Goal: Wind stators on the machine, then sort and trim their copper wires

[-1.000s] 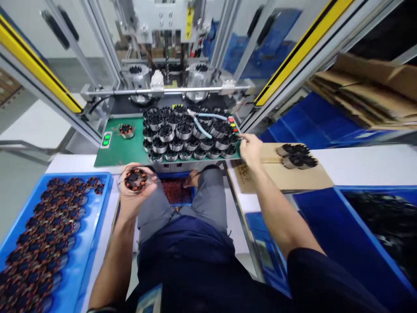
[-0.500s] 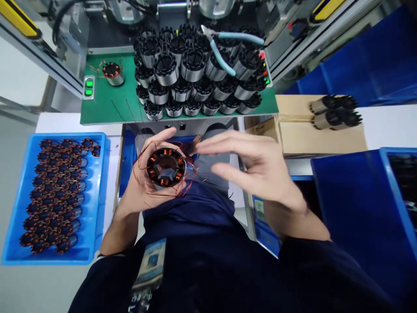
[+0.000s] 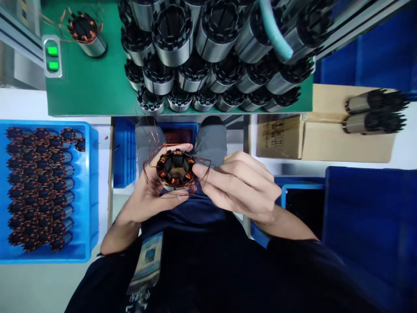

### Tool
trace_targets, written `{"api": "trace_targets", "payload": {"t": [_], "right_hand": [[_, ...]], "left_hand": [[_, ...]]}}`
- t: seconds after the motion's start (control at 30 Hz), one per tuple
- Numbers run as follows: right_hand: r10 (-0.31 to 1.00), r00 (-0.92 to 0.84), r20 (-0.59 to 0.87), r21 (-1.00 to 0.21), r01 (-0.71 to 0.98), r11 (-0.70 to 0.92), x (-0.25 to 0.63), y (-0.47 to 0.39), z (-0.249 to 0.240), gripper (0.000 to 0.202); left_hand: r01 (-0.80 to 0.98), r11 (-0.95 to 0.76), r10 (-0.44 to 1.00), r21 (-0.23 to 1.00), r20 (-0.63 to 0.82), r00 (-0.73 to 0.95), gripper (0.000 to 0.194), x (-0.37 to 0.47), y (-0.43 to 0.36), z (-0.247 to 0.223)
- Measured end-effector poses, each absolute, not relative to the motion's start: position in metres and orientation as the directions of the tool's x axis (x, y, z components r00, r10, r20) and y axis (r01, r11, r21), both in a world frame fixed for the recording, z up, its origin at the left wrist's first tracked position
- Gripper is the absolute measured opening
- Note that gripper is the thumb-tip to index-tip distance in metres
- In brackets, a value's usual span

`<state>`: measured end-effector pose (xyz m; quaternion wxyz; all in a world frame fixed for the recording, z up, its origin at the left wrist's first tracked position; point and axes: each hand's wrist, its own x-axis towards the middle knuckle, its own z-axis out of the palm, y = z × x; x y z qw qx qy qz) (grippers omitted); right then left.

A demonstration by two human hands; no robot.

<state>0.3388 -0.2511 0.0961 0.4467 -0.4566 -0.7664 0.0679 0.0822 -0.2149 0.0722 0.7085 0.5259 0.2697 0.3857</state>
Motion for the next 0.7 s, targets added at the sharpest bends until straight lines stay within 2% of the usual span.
{"api": "trace_targets", "payload": {"t": [0.07,0.17,0.27,0.4,0.53,0.6,0.7], "right_hand": [[0.713,-0.259,0.652,-0.429,0.649,0.628,0.342,-0.243,0.100,0.076],[0.727,-0.351,0.590,-0.377,0.677,0.632,0.349,-0.236,0.109,0.062],[0.754,-0.405,0.517,-0.357,0.698,0.620,0.354,-0.233,0.112,0.062],[0.761,-0.409,0.504,-0.315,0.733,0.603,0.357,-0.229,0.105,0.065],[0.758,-0.440,0.482,-0.264,0.752,0.604,0.360,-0.224,0.101,0.047],[0.748,-0.442,0.495,-0.294,0.726,0.622,0.362,-0.223,0.104,0.036],[0.771,-0.449,0.451,-0.441,0.640,0.630,0.368,-0.220,0.111,0.020]], "left_hand": [[-0.306,0.162,0.833,0.938,0.037,0.552,0.077,0.086,-0.213,0.067],[-0.337,0.245,0.829,0.909,-0.017,0.559,0.075,0.092,-0.213,0.063],[-0.404,0.357,0.813,0.842,-0.067,0.579,0.065,0.096,-0.213,0.059],[-0.441,0.420,0.805,0.793,-0.102,0.585,0.055,0.098,-0.215,0.054],[-0.372,0.487,0.773,0.790,-0.193,0.604,0.060,0.097,-0.217,0.047],[-0.335,0.456,0.796,0.824,-0.210,0.567,0.057,0.097,-0.217,0.043],[-0.256,0.222,0.909,0.941,-0.105,0.404,0.052,0.099,-0.216,0.037]]}}
